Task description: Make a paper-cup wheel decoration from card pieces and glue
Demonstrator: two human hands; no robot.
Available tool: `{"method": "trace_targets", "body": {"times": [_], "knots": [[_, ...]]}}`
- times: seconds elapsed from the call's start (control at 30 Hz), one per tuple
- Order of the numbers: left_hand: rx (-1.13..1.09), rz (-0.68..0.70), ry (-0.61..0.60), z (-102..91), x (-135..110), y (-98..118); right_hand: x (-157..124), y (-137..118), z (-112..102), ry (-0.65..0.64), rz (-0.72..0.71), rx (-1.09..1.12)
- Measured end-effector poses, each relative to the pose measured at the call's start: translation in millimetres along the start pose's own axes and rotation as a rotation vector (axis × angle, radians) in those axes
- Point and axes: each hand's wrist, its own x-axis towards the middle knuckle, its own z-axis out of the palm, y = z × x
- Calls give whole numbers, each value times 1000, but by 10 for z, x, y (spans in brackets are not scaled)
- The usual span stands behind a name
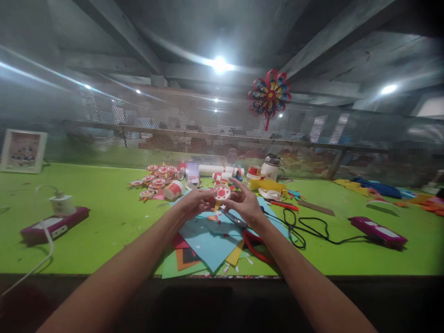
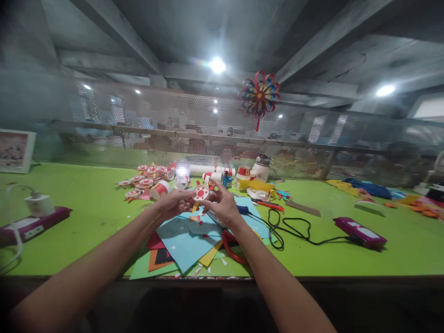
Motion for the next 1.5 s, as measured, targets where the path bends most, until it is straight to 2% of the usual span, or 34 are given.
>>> {"method": "trace_targets", "body": {"times": [0.17, 0.27, 0.47, 0.57, 0.8, 0.93, 1.1, 1.5], "knots": [[5, 4, -3, -20, 18, -13, 1, 16, -31, -24, -22, -35], [2, 13, 7, -51, 36, -22, 6, 4, -57, -30, 33, 5], [-7, 9, 32, -98, 74, -54, 39, 41, -86, 189, 231, 141], [-10, 8, 21, -86, 83, -84, 58, 82, -94, 250, 279, 172], [-3, -4, -21, -24, 89, -155, 50, 52, -97, 205, 393, 248], [16, 7, -38, -3, 89, -166, 37, 31, -88, 178, 362, 227], [46, 31, -72, 5, 95, -191, 48, 82, -110, 212, 286, 174], [65, 89, -89, 15, 119, -266, 69, 140, -116, 260, 240, 152]]}}
